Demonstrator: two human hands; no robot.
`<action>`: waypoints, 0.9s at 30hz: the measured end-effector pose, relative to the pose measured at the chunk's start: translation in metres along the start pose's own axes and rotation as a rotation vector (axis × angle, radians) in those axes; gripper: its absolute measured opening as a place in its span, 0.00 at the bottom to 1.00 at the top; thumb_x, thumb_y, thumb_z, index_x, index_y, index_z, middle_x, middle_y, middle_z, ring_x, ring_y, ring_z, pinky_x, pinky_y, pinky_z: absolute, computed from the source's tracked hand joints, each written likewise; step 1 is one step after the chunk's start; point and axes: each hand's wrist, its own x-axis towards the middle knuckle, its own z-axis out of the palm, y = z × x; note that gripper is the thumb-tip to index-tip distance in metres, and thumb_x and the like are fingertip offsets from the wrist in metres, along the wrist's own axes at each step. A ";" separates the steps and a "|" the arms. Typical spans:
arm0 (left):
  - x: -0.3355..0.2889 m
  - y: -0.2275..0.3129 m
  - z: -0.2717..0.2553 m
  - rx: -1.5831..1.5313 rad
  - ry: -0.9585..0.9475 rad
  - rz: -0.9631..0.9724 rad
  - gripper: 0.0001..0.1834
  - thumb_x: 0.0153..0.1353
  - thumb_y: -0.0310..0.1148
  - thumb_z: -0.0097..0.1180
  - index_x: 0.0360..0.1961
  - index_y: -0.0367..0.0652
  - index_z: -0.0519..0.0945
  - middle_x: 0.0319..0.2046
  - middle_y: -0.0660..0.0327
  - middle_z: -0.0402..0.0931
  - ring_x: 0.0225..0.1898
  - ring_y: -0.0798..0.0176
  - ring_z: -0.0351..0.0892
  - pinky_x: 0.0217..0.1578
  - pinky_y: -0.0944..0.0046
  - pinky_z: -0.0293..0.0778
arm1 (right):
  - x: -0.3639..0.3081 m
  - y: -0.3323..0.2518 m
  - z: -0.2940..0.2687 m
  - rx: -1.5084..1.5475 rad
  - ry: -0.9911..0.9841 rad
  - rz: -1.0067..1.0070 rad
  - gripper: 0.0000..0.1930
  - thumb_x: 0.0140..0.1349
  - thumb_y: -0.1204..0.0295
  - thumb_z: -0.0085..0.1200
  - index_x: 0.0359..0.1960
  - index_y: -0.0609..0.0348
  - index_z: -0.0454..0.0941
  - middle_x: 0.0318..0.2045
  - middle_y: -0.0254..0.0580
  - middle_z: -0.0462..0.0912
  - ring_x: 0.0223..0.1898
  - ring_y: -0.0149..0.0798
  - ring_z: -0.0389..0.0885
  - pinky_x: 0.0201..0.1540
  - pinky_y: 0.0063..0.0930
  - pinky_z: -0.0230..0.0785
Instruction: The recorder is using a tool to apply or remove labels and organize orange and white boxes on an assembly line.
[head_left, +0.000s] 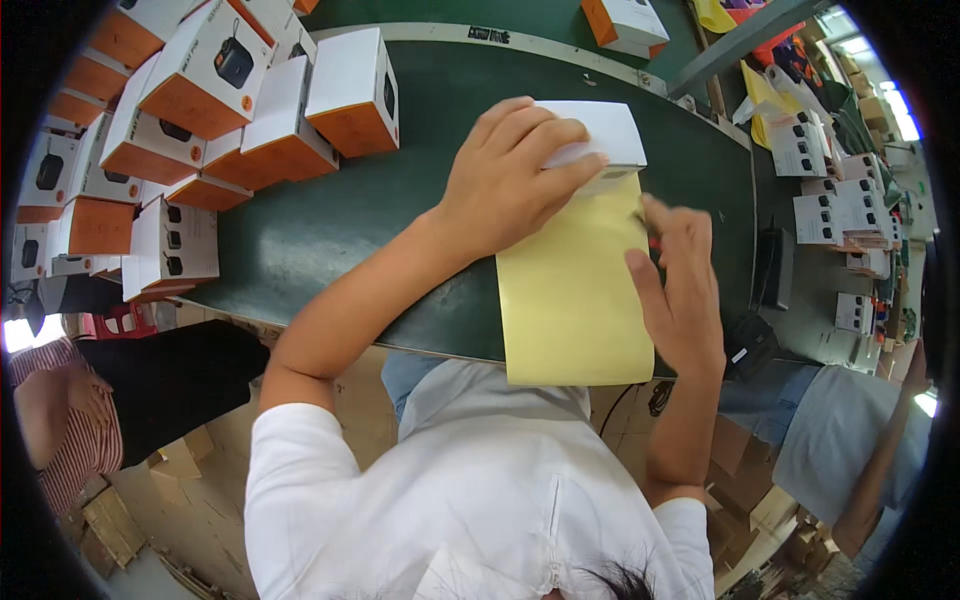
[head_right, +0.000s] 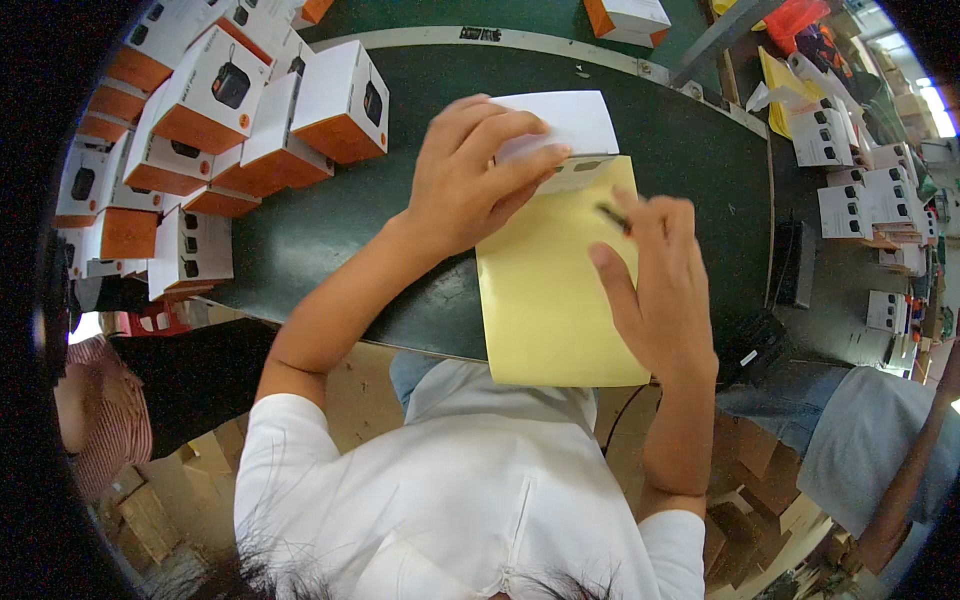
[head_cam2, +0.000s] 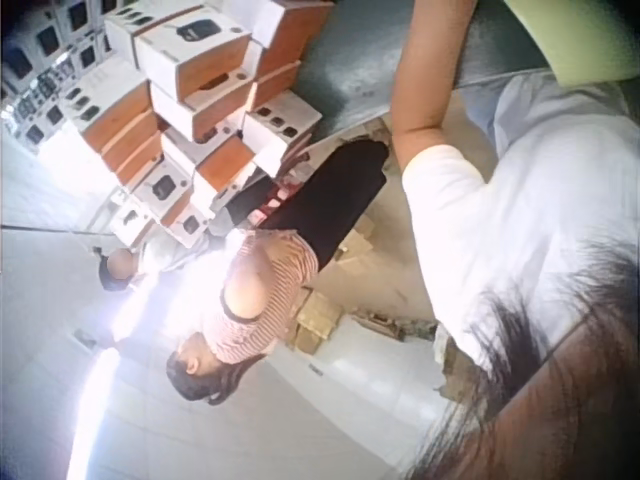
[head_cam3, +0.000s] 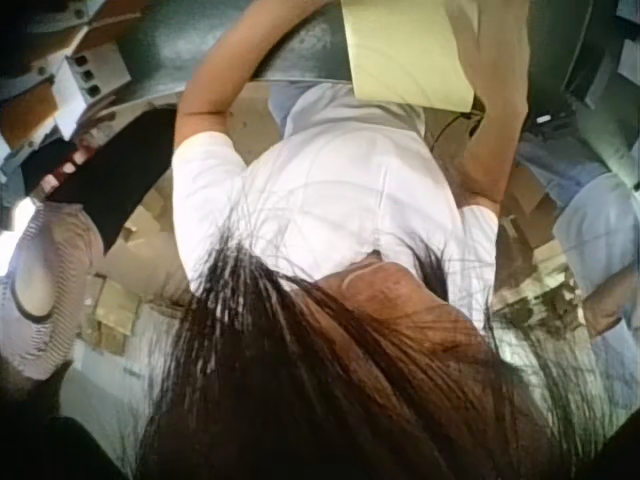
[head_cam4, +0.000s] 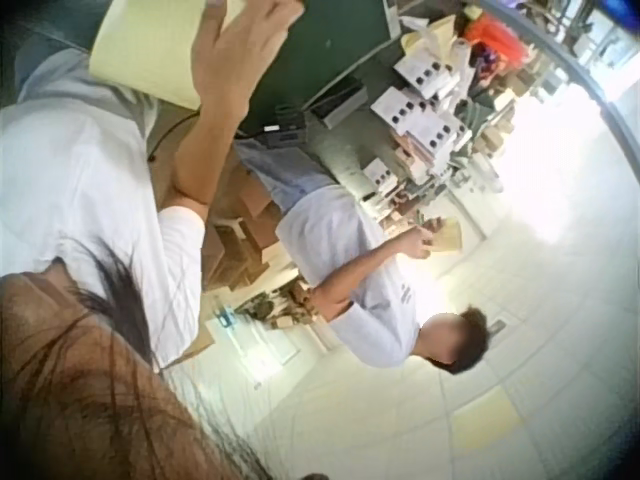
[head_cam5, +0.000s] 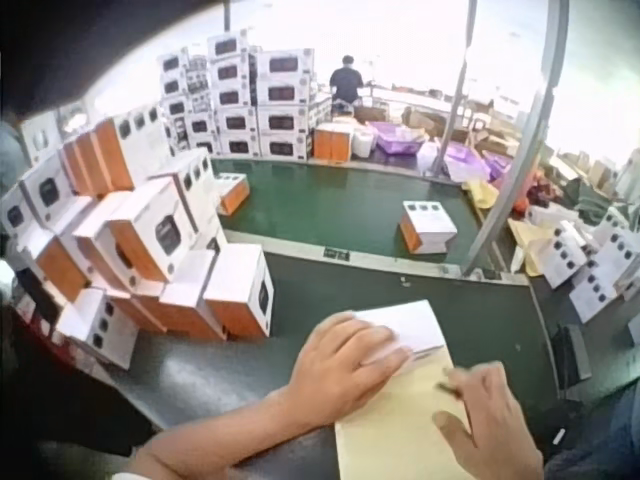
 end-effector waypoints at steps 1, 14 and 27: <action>-0.008 0.003 -0.005 0.006 -0.005 -0.012 0.16 0.51 0.31 0.70 0.44 0.53 0.88 0.47 0.61 0.80 0.50 0.50 0.78 0.54 0.49 0.77 | -0.011 0.006 -0.001 0.006 -0.013 -0.003 0.17 0.66 0.69 0.60 0.55 0.59 0.81 0.44 0.51 0.74 0.45 0.51 0.77 0.48 0.43 0.69; -0.068 0.019 -0.022 -0.581 -0.783 0.023 0.26 0.60 0.58 0.66 0.54 0.59 0.86 0.74 0.61 0.66 0.76 0.49 0.60 0.76 0.40 0.50 | -0.044 0.009 0.025 -0.081 -0.313 -0.128 0.03 0.58 0.72 0.66 0.33 0.50 0.85 0.33 0.33 0.82 0.36 0.41 0.82 0.44 0.38 0.69; -0.063 0.026 -0.026 -0.561 -0.808 -0.043 0.19 0.60 0.51 0.66 0.51 0.59 0.86 0.73 0.63 0.68 0.76 0.51 0.60 0.77 0.38 0.50 | -0.051 0.008 0.025 -0.090 -0.421 -0.108 0.04 0.57 0.69 0.66 0.33 0.50 0.85 0.32 0.34 0.81 0.38 0.42 0.82 0.46 0.39 0.69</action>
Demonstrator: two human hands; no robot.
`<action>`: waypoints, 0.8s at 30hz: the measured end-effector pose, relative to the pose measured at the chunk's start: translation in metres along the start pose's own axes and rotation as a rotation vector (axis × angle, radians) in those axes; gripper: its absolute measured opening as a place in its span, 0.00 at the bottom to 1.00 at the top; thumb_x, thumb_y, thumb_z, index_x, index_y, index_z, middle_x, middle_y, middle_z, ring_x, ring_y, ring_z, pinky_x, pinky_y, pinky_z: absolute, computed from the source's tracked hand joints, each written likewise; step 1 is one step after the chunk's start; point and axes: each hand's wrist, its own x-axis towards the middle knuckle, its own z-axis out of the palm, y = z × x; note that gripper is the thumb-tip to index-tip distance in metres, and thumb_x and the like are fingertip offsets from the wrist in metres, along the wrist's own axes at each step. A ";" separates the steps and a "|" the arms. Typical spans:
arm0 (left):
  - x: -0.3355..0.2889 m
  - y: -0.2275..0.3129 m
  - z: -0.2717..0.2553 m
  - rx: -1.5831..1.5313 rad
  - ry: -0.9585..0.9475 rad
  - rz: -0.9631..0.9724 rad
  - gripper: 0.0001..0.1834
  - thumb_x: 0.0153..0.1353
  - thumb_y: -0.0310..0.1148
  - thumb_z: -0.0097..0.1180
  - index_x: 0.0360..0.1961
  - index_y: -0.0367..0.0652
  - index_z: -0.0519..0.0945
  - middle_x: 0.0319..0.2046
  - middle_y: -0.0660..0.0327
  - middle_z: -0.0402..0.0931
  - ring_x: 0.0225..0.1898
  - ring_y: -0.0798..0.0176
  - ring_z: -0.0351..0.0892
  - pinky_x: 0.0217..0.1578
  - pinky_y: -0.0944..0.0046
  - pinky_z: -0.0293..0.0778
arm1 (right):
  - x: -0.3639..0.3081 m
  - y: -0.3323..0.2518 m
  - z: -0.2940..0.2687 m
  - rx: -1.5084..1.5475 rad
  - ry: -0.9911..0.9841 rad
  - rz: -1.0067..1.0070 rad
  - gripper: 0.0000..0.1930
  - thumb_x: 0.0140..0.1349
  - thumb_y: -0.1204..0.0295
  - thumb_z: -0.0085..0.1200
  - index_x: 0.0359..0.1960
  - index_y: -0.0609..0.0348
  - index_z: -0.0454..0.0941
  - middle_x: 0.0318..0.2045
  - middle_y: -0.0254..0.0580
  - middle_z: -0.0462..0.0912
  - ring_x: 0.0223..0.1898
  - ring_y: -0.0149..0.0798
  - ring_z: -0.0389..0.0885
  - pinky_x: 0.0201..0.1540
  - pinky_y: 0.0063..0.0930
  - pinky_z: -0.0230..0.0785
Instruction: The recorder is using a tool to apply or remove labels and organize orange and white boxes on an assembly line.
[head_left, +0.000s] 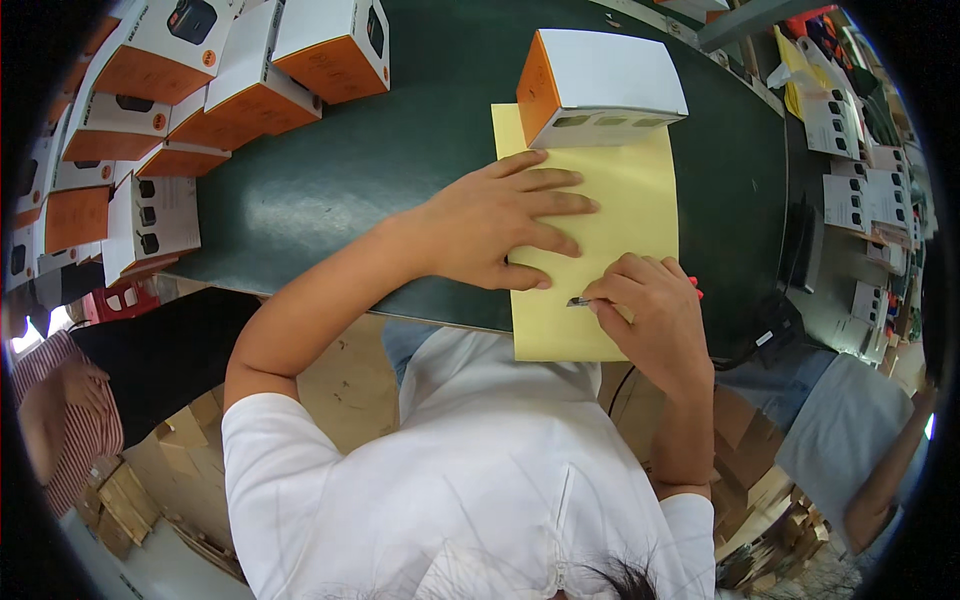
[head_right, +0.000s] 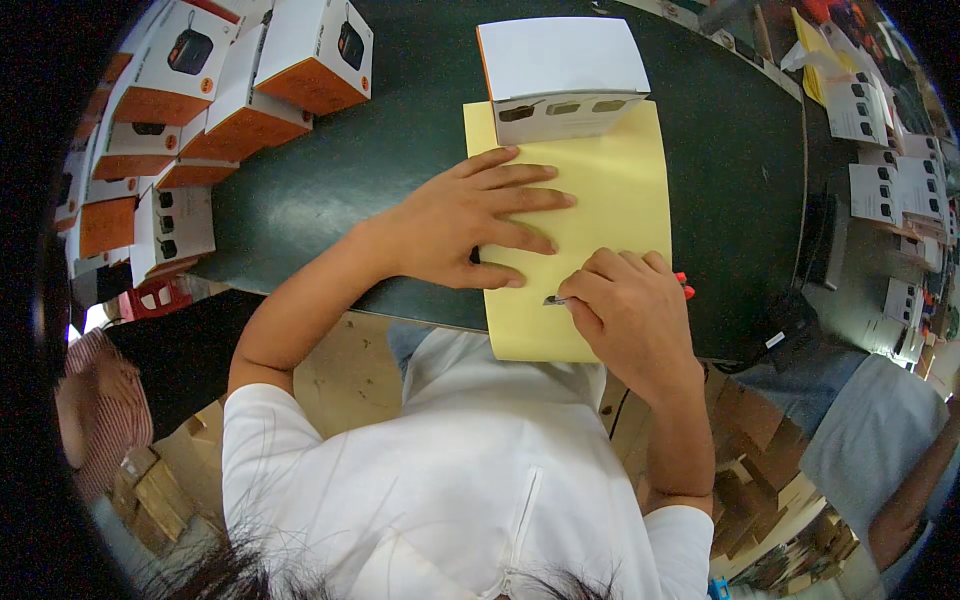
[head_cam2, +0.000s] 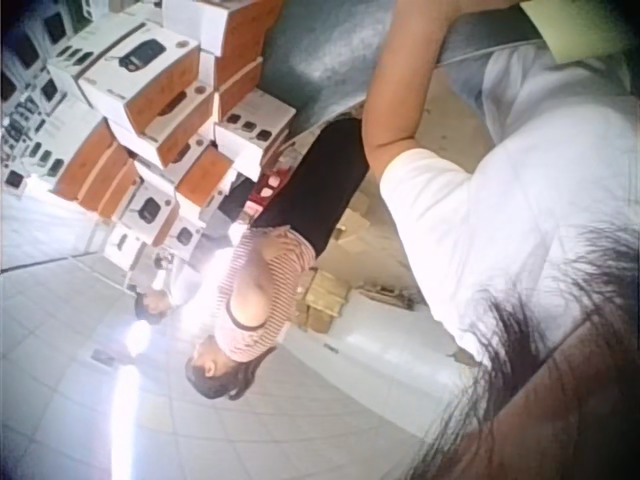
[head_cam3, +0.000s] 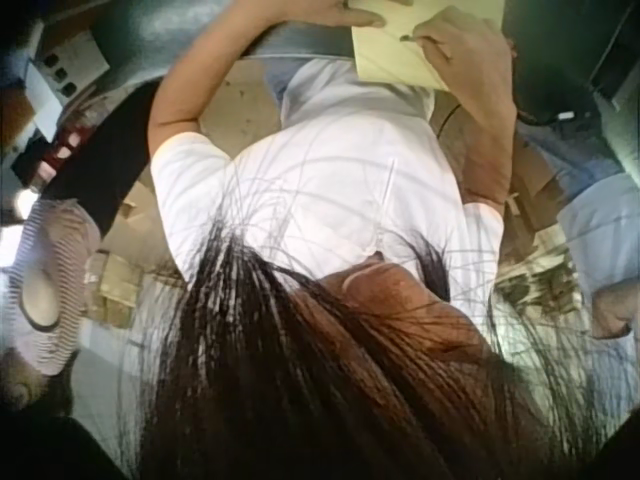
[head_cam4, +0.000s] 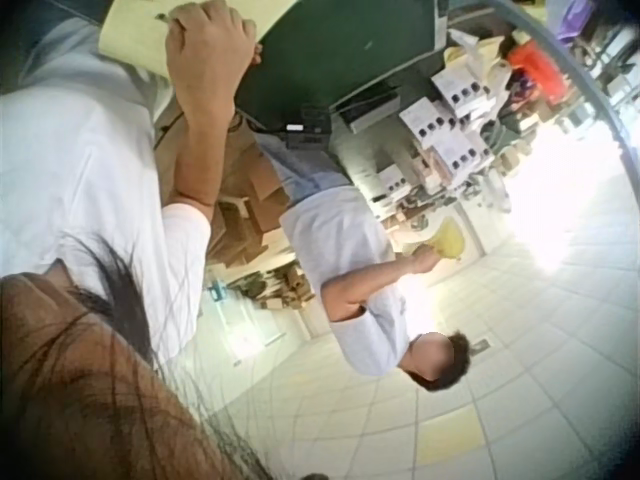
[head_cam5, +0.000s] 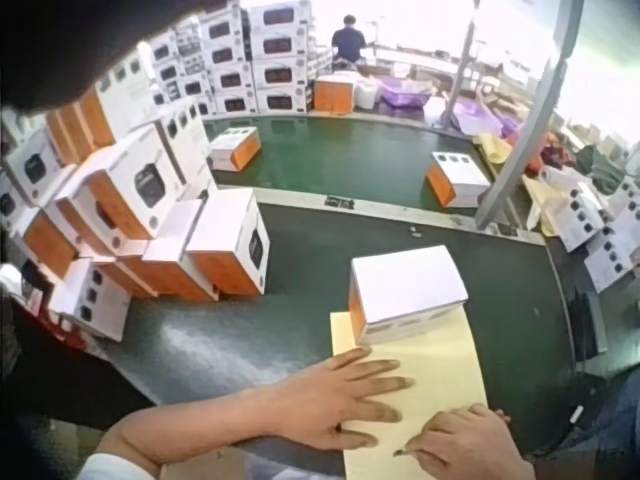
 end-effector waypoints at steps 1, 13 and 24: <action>0.000 -0.001 0.000 -0.002 0.004 -0.006 0.19 0.61 0.51 0.66 0.50 0.58 0.86 0.72 0.62 0.68 0.76 0.50 0.60 0.76 0.38 0.50 | 0.002 -0.002 0.000 0.013 -0.005 0.009 0.05 0.56 0.67 0.68 0.32 0.50 0.84 0.32 0.34 0.81 0.38 0.42 0.81 0.46 0.39 0.68; 0.004 0.017 0.026 0.248 0.086 -0.057 0.18 0.66 0.52 0.61 0.45 0.50 0.83 0.69 0.57 0.69 0.74 0.48 0.63 0.73 0.33 0.55 | -0.014 0.000 -0.001 0.154 0.159 0.060 0.10 0.49 0.66 0.73 0.28 0.49 0.82 0.29 0.32 0.81 0.34 0.40 0.80 0.43 0.37 0.64; 0.074 -0.004 -0.077 0.491 0.292 -0.325 0.31 0.62 0.49 0.66 0.67 0.59 0.79 0.59 0.47 0.75 0.58 0.45 0.78 0.59 0.49 0.74 | -0.040 0.031 -0.029 0.660 0.609 0.116 0.12 0.51 0.76 0.74 0.32 0.59 0.81 0.33 0.37 0.80 0.35 0.32 0.76 0.40 0.24 0.69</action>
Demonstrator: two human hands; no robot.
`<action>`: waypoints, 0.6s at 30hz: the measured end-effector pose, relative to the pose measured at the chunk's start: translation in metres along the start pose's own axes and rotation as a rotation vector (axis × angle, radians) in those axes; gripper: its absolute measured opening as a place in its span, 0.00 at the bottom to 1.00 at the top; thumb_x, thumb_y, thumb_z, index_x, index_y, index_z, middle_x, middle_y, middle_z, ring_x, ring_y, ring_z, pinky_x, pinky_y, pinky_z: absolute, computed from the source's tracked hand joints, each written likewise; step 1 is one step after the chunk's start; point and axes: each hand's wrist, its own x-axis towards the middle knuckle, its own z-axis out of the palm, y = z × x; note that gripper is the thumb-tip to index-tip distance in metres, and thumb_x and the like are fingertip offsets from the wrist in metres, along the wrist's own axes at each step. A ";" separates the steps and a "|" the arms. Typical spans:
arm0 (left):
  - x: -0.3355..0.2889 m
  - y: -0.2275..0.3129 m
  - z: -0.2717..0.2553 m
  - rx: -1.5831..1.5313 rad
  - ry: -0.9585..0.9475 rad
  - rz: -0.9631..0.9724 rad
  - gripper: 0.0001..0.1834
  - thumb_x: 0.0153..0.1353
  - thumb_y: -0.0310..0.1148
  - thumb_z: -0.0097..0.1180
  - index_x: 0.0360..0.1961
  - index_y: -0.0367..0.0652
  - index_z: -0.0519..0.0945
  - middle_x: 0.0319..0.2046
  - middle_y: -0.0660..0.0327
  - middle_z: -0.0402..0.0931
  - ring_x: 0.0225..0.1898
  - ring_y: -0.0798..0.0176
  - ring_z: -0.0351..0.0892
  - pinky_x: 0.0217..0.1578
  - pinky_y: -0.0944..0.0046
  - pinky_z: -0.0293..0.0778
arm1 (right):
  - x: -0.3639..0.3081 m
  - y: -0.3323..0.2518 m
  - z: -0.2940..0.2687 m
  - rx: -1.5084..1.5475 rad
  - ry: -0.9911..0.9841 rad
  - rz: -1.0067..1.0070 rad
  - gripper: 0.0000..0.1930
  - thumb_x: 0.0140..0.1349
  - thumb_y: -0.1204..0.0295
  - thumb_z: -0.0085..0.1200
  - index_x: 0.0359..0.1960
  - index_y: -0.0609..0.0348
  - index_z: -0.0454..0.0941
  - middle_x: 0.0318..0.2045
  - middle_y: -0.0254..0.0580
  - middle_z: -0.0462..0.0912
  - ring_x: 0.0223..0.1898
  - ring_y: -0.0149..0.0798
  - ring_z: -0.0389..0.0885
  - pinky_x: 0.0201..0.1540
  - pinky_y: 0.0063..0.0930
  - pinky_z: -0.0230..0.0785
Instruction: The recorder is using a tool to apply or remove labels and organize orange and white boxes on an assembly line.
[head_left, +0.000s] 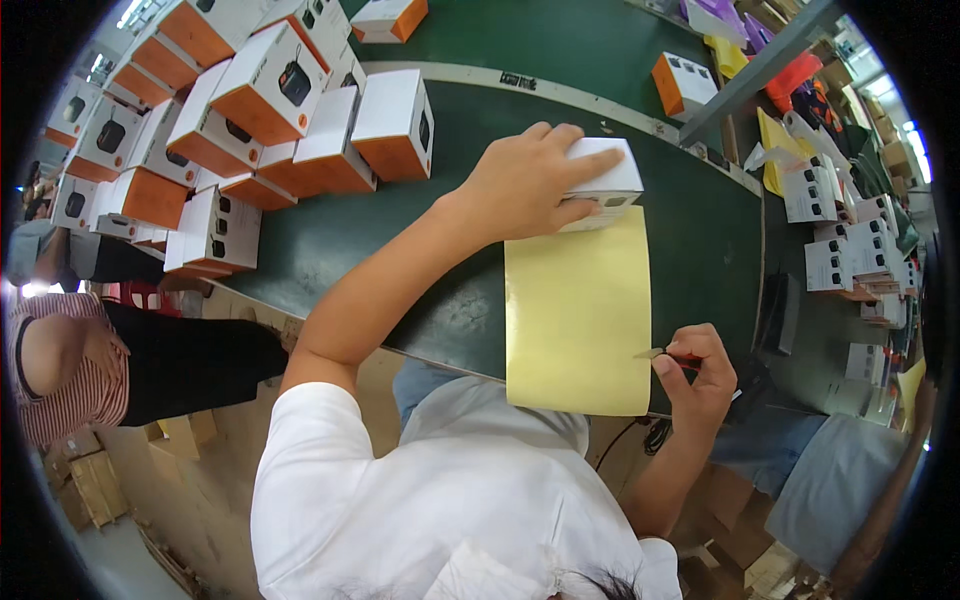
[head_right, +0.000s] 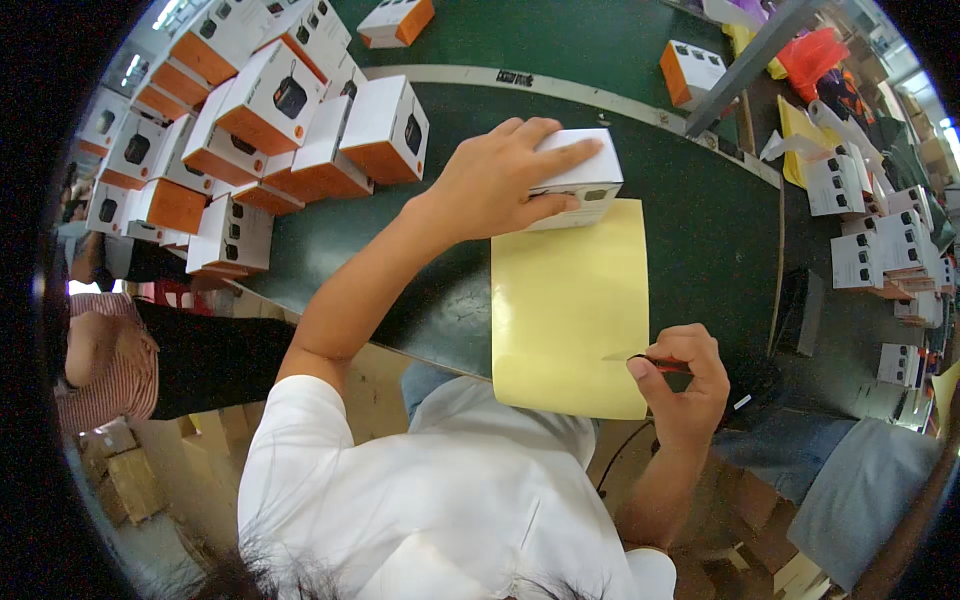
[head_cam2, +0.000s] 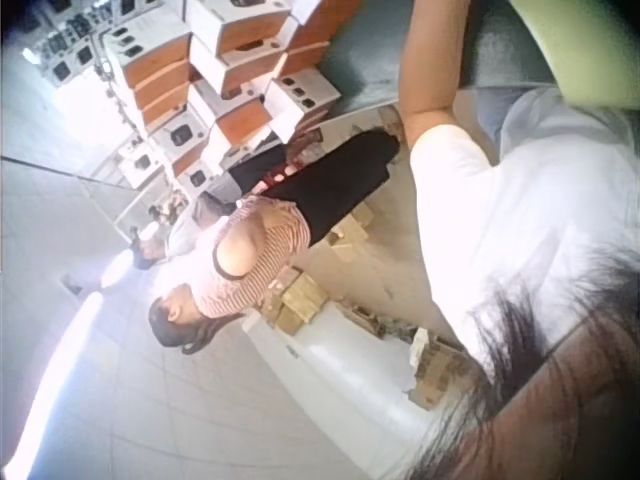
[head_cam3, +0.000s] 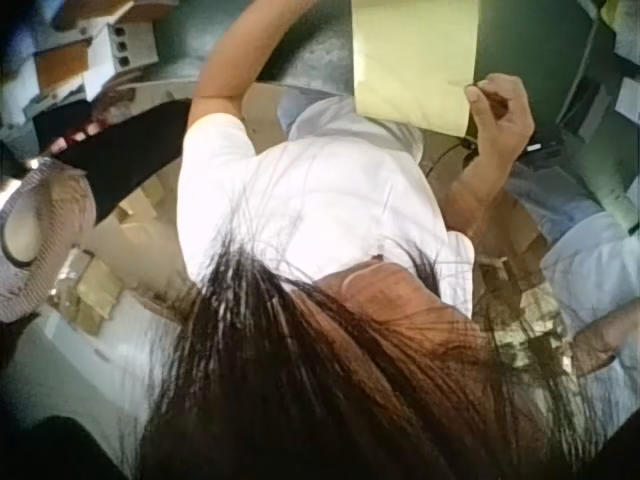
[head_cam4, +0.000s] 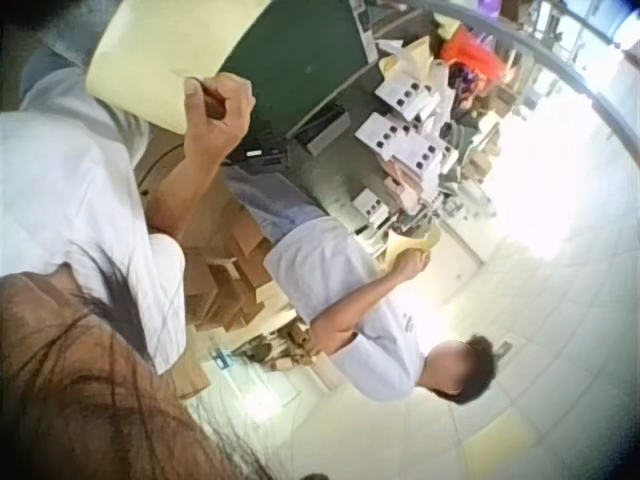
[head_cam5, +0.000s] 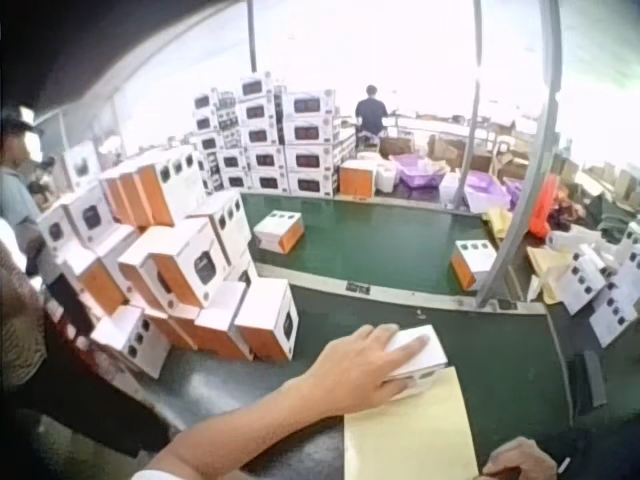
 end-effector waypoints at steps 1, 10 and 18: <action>-0.002 -0.002 0.004 -0.051 0.061 -0.040 0.32 0.64 0.49 0.65 0.69 0.57 0.77 0.60 0.47 0.75 0.59 0.44 0.78 0.59 0.50 0.75 | 0.001 0.002 0.000 0.029 0.015 -0.013 0.12 0.52 0.76 0.74 0.32 0.59 0.80 0.33 0.36 0.80 0.35 0.31 0.76 0.40 0.24 0.68; -0.057 0.019 0.042 -2.320 0.198 -0.799 0.24 0.77 0.44 0.52 0.68 0.45 0.71 0.62 0.56 0.78 0.63 0.55 0.79 0.63 0.50 0.78 | 0.036 -0.018 0.026 0.202 0.050 0.016 0.09 0.57 0.80 0.70 0.32 0.60 0.79 0.30 0.32 0.78 0.31 0.23 0.76 0.35 0.18 0.68; -0.064 0.030 0.046 -2.470 0.153 -0.834 0.25 0.78 0.48 0.50 0.66 0.45 0.73 0.62 0.56 0.78 0.64 0.53 0.78 0.64 0.46 0.76 | 0.054 -0.020 0.042 0.135 0.047 0.061 0.09 0.56 0.74 0.72 0.32 0.58 0.81 0.30 0.33 0.81 0.31 0.29 0.78 0.39 0.26 0.68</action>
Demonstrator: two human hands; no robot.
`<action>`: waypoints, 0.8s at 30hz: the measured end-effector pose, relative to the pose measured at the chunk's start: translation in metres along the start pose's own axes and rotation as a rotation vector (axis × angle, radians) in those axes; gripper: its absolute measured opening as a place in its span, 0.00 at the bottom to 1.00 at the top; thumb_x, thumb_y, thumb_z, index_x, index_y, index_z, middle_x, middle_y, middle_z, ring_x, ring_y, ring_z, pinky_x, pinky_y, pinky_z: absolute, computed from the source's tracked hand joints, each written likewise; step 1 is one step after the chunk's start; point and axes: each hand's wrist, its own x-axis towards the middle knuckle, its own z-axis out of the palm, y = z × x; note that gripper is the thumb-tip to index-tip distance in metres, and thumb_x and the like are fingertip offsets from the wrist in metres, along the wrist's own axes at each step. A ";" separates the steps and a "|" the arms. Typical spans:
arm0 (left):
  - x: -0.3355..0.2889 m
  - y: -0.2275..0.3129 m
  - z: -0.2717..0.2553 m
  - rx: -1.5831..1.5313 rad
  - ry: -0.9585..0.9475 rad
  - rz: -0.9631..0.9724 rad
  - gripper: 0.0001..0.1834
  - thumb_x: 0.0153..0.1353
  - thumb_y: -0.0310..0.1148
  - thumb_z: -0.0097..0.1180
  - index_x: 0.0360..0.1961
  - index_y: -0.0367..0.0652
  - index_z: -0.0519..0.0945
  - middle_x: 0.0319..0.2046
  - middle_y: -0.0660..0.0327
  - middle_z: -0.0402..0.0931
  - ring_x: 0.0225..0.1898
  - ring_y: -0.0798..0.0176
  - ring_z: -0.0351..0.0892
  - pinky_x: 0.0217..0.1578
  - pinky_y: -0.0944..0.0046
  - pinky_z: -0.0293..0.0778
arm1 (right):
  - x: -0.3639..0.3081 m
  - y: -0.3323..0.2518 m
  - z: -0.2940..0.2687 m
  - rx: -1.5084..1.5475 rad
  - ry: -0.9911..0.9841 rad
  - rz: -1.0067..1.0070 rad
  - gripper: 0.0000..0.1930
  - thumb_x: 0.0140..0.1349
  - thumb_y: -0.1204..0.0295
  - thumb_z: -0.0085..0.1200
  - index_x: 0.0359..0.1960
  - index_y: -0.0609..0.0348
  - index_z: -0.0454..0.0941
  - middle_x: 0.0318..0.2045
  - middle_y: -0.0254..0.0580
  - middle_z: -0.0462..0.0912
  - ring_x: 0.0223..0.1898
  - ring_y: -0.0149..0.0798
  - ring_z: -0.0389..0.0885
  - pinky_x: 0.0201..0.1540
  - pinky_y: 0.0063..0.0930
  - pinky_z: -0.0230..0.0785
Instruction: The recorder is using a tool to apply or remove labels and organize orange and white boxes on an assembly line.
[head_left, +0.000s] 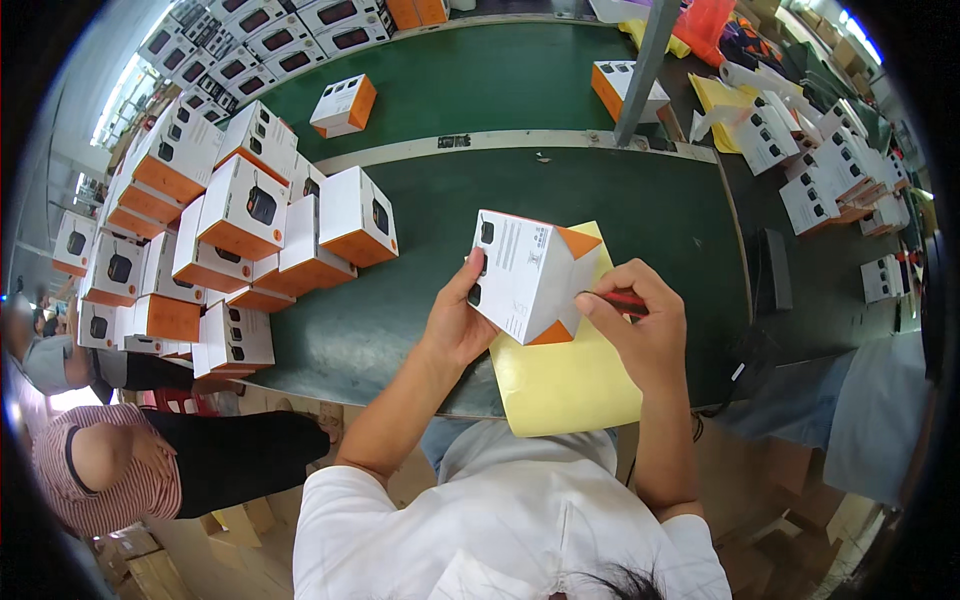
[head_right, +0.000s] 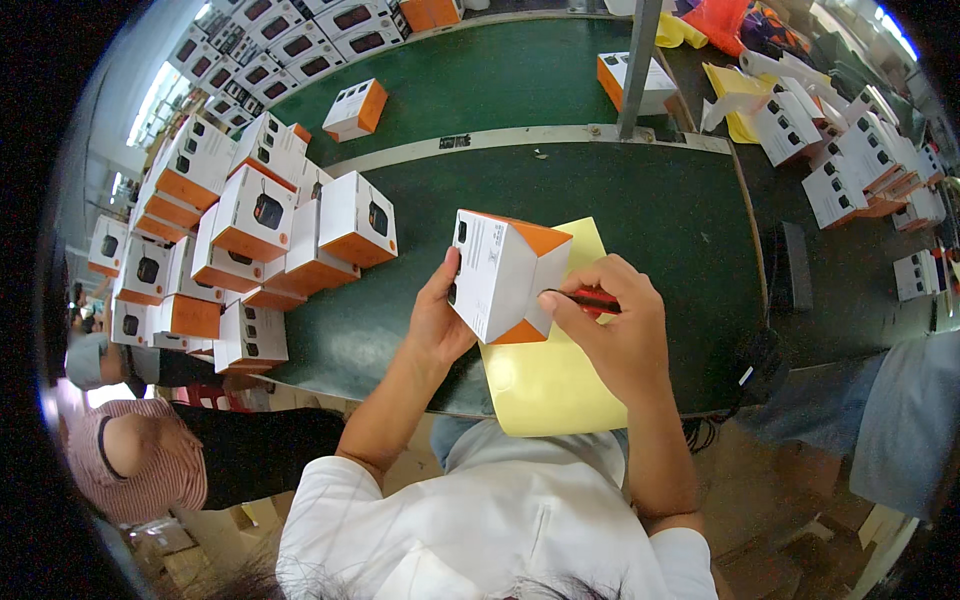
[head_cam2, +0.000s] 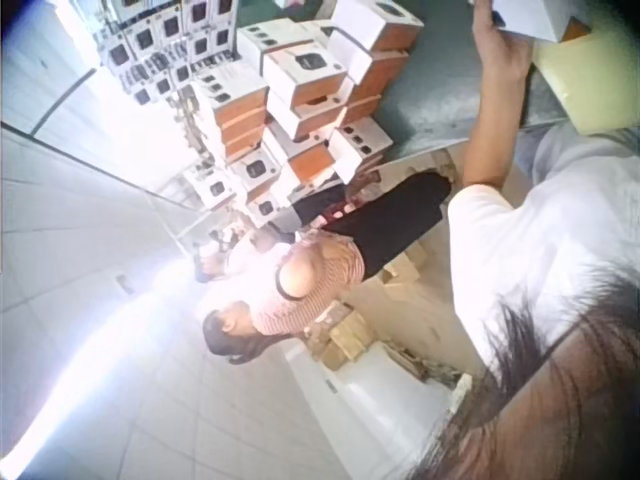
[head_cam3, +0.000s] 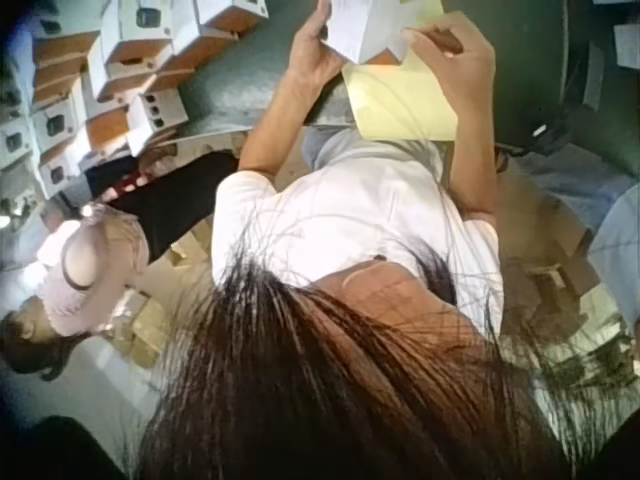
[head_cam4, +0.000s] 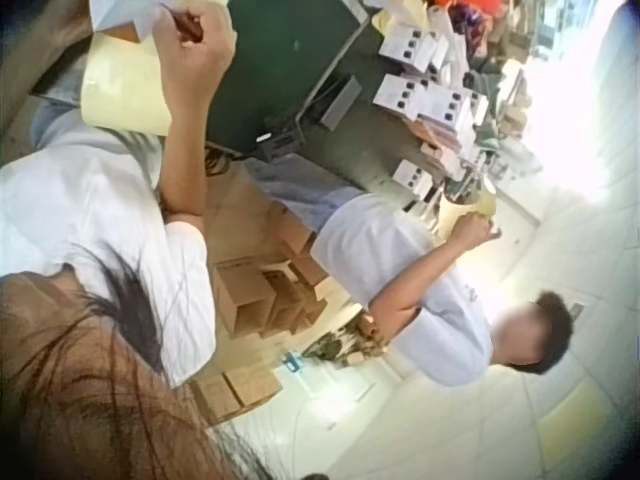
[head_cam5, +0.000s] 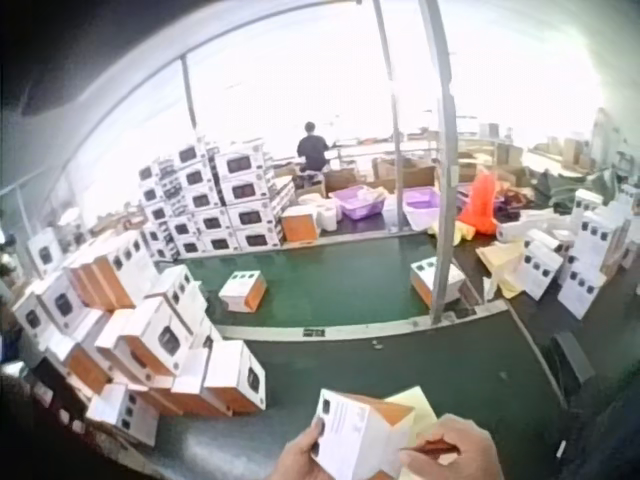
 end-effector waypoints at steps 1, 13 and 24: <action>0.000 0.000 -0.002 0.010 -0.033 0.000 0.25 0.78 0.48 0.50 0.66 0.45 0.73 0.62 0.56 0.78 0.64 0.54 0.78 0.64 0.46 0.76 | 0.002 0.002 0.002 -0.094 0.009 -0.027 0.10 0.55 0.72 0.72 0.31 0.56 0.81 0.30 0.33 0.82 0.31 0.32 0.79 0.42 0.29 0.66; -0.005 -0.001 -0.003 0.091 -0.001 0.064 0.23 0.78 0.46 0.50 0.66 0.47 0.72 0.62 0.57 0.78 0.63 0.54 0.78 0.64 0.45 0.75 | -0.004 -0.007 0.011 -0.824 0.087 -0.368 0.14 0.59 0.58 0.65 0.32 0.55 0.79 0.30 0.36 0.80 0.33 0.41 0.75 0.43 0.41 0.59; -0.012 -0.006 -0.014 0.061 0.013 -0.046 0.24 0.77 0.47 0.52 0.66 0.44 0.73 0.62 0.55 0.78 0.65 0.52 0.77 0.67 0.44 0.72 | -0.011 0.001 0.006 -0.626 0.034 -0.258 0.32 0.51 0.38 0.71 0.33 0.57 0.76 0.32 0.40 0.78 0.38 0.45 0.74 0.47 0.41 0.58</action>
